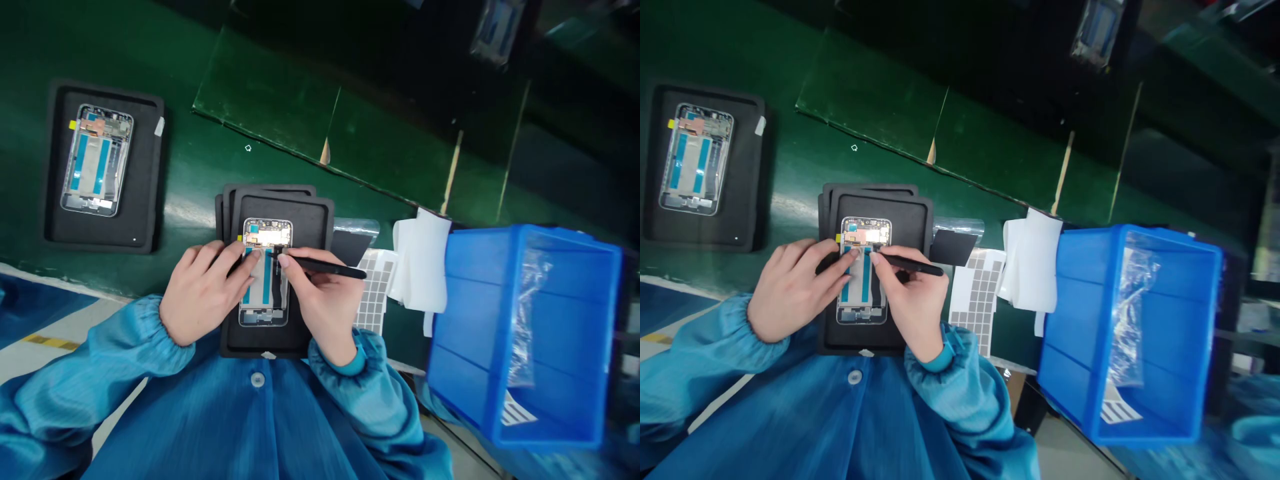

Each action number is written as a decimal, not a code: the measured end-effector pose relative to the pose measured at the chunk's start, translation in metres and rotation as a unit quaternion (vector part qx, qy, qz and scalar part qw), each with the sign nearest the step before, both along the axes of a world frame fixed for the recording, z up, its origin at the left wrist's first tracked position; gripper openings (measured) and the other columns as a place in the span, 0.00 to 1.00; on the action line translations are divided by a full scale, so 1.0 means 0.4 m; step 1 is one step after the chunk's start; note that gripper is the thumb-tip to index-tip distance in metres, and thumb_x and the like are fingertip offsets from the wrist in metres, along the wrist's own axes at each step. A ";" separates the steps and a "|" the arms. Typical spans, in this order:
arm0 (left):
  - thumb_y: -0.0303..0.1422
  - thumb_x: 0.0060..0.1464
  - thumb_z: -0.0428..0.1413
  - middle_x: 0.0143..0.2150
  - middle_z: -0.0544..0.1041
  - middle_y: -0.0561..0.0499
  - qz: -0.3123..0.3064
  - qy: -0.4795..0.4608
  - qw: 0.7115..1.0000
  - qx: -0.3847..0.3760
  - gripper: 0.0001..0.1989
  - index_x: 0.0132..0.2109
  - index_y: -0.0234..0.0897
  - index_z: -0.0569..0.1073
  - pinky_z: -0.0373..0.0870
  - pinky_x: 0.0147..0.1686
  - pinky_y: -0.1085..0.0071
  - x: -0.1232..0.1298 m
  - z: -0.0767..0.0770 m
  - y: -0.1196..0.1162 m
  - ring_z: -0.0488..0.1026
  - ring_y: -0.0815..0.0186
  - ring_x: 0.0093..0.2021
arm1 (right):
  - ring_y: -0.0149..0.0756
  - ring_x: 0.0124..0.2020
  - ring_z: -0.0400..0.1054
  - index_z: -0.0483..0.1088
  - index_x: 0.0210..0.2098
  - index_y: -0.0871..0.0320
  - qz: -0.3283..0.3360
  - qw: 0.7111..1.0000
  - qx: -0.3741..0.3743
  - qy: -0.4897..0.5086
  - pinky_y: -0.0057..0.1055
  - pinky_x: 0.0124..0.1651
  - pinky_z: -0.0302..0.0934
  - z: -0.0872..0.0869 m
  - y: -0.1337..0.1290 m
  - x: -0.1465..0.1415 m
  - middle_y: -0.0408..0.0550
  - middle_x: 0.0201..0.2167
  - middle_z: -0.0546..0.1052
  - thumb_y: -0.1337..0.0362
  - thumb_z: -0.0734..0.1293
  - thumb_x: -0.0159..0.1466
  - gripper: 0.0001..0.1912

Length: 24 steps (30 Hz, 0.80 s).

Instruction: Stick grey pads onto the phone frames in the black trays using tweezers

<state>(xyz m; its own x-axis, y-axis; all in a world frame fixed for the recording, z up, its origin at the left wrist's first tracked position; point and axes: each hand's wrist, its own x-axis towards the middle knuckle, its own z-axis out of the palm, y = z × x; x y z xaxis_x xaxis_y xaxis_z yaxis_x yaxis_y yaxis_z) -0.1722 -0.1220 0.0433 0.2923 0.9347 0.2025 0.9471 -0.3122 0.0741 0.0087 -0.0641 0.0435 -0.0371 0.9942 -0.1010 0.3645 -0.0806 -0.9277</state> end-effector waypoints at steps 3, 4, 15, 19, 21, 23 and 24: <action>0.33 0.65 0.53 0.57 0.76 0.43 -0.008 0.007 1.000 -0.021 0.19 0.60 0.35 0.74 0.68 0.45 0.56 0.004 0.006 0.004 0.70 0.51 0.52 | 0.35 0.31 0.78 0.80 0.35 0.54 -0.013 1.000 0.008 -0.003 0.32 0.34 0.76 0.011 -0.008 0.015 0.44 0.32 0.83 0.63 0.77 0.58 0.06; 0.32 0.65 0.52 0.57 0.76 0.43 -0.011 0.009 0.999 -0.032 0.19 0.61 0.36 0.73 0.69 0.47 0.56 0.002 0.008 0.006 0.70 0.51 0.53 | 0.35 0.30 0.78 0.80 0.35 0.54 -0.014 1.000 0.010 -0.006 0.31 0.34 0.76 0.015 -0.011 0.021 0.44 0.32 0.84 0.63 0.77 0.58 0.06; 0.31 0.61 0.58 0.56 0.74 0.39 0.067 -0.188 0.980 0.018 0.16 0.55 0.36 0.73 0.75 0.54 0.58 0.001 -0.030 -0.031 0.74 0.55 0.55 | 0.41 0.36 0.80 0.80 0.35 0.53 -0.037 0.998 0.044 0.032 0.39 0.41 0.78 0.006 -0.033 0.062 0.46 0.33 0.84 0.63 0.77 0.58 0.05; 0.40 0.63 0.55 0.40 0.76 0.46 0.236 -0.219 0.944 -0.073 0.22 0.60 0.32 0.69 0.75 0.35 0.66 0.027 -0.038 -0.050 0.76 0.63 0.35 | 0.40 0.38 0.80 0.80 0.36 0.52 -0.122 0.984 0.086 0.096 0.40 0.46 0.76 -0.017 -0.047 0.095 0.45 0.35 0.84 0.67 0.77 0.58 0.07; 0.40 0.65 0.51 0.36 0.76 0.49 0.251 -0.210 0.940 -0.098 0.20 0.58 0.33 0.71 0.73 0.34 0.68 0.038 -0.036 -0.052 0.76 0.64 0.33 | 0.38 0.37 0.81 0.80 0.35 0.52 -0.149 0.978 0.068 0.125 0.38 0.45 0.76 -0.032 -0.059 0.113 0.45 0.35 0.84 0.67 0.77 0.57 0.07; 0.39 0.66 0.49 0.36 0.78 0.49 0.263 -0.195 0.941 -0.090 0.19 0.56 0.33 0.72 0.73 0.34 0.69 0.048 -0.031 -0.050 0.77 0.63 0.34 | 0.39 0.38 0.81 0.80 0.36 0.53 -0.156 0.975 0.038 0.156 0.37 0.45 0.76 -0.045 -0.073 0.127 0.45 0.35 0.84 0.67 0.77 0.58 0.07; 0.38 0.65 0.49 0.36 0.78 0.49 0.269 -0.187 0.941 -0.084 0.18 0.56 0.33 0.73 0.73 0.34 0.69 0.051 -0.027 -0.049 0.77 0.63 0.34 | 0.41 0.40 0.81 0.79 0.36 0.53 -0.155 0.972 0.028 0.173 0.38 0.46 0.76 -0.049 -0.080 0.131 0.46 0.36 0.84 0.67 0.77 0.58 0.07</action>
